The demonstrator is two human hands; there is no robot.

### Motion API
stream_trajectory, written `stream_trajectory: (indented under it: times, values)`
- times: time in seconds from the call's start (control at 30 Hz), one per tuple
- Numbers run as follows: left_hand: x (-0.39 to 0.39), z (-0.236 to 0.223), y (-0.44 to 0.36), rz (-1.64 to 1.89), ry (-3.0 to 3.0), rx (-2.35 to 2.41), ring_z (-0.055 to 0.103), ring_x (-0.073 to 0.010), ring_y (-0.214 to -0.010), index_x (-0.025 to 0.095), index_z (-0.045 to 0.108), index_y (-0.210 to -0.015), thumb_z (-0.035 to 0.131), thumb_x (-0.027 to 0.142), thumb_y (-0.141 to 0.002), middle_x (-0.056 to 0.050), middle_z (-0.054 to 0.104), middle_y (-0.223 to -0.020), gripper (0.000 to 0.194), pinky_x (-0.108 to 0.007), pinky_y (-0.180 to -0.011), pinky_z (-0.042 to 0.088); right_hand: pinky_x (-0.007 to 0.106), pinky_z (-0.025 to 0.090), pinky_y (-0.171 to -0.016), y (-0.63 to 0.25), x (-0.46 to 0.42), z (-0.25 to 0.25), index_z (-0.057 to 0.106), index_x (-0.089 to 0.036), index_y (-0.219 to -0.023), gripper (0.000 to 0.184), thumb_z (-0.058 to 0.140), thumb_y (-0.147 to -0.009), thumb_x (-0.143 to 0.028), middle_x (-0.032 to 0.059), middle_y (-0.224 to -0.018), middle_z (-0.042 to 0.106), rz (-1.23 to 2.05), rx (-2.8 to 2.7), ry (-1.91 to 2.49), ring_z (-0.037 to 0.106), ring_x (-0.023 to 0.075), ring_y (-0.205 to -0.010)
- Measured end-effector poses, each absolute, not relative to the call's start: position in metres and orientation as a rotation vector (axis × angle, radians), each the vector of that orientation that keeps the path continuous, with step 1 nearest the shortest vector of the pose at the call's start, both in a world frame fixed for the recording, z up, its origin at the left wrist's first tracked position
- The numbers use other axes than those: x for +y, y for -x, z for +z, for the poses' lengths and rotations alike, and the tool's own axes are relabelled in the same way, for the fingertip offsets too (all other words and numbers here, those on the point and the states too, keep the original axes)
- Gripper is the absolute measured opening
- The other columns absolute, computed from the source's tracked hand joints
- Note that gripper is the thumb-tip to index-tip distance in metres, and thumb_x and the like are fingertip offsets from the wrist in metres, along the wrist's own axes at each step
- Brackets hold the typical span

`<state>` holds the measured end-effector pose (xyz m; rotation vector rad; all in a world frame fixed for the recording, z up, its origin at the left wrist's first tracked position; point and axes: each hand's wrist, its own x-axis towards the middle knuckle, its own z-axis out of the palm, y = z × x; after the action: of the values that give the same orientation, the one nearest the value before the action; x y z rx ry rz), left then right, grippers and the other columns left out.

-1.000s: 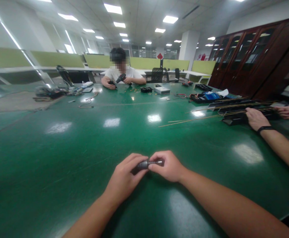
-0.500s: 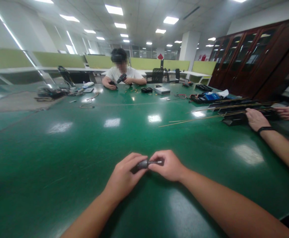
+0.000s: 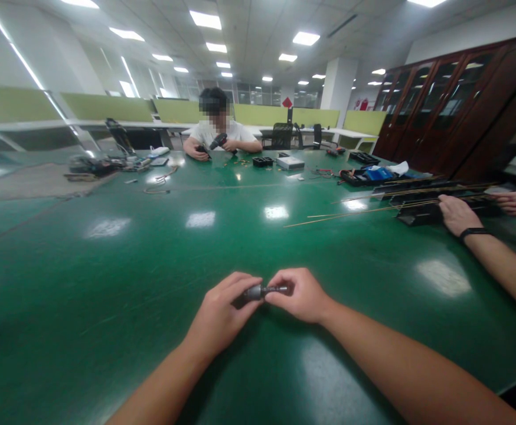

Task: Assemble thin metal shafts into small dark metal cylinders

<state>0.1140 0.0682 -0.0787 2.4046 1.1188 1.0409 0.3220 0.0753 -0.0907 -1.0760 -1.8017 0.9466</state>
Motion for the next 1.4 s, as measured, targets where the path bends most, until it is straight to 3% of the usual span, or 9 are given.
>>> stream_trajectory:
  times: [1.07,1.2,1.4]
  values:
    - [0.08,-0.079,-0.106,1.057,-2.302,1.177,0.061,-0.0156,-0.094,0.023,0.065,-0.102,0.067,0.026,-0.084,-0.001,0.065,-0.1,0.019,-0.027,-0.084,0.048,0.022,0.04,-0.052,-0.322,0.079,-0.091,0.072,-0.014,-0.077,0.014,0.074,-0.072,-0.028,0.0007,-0.063,0.065,0.884,-1.722,1.209,0.054,0.0118,-0.056]
    - [0.081,-0.079,-0.103,1.11,-2.251,1.292,0.062,-0.0179,-0.093,0.023,0.066,-0.099,0.069,0.034,-0.081,-0.002,0.067,-0.1,0.021,-0.029,-0.084,0.048,0.022,0.041,-0.053,-0.321,0.083,-0.094,0.07,-0.014,-0.078,0.019,0.073,-0.075,-0.033,0.0017,-0.065,0.065,0.911,-1.625,1.217,0.056,0.0123,-0.056]
    - [0.086,-0.075,-0.096,1.231,-1.92,1.732,0.063,-0.0243,-0.09,0.024,0.068,-0.104,0.066,0.059,-0.076,-0.004,0.069,-0.099,0.045,-0.037,-0.086,0.048,0.022,0.042,-0.049,-0.32,0.089,-0.101,0.06,-0.016,-0.075,0.037,0.049,-0.093,-0.046,-0.001,-0.059,0.058,1.152,-1.453,1.073,0.054,0.0104,-0.047]
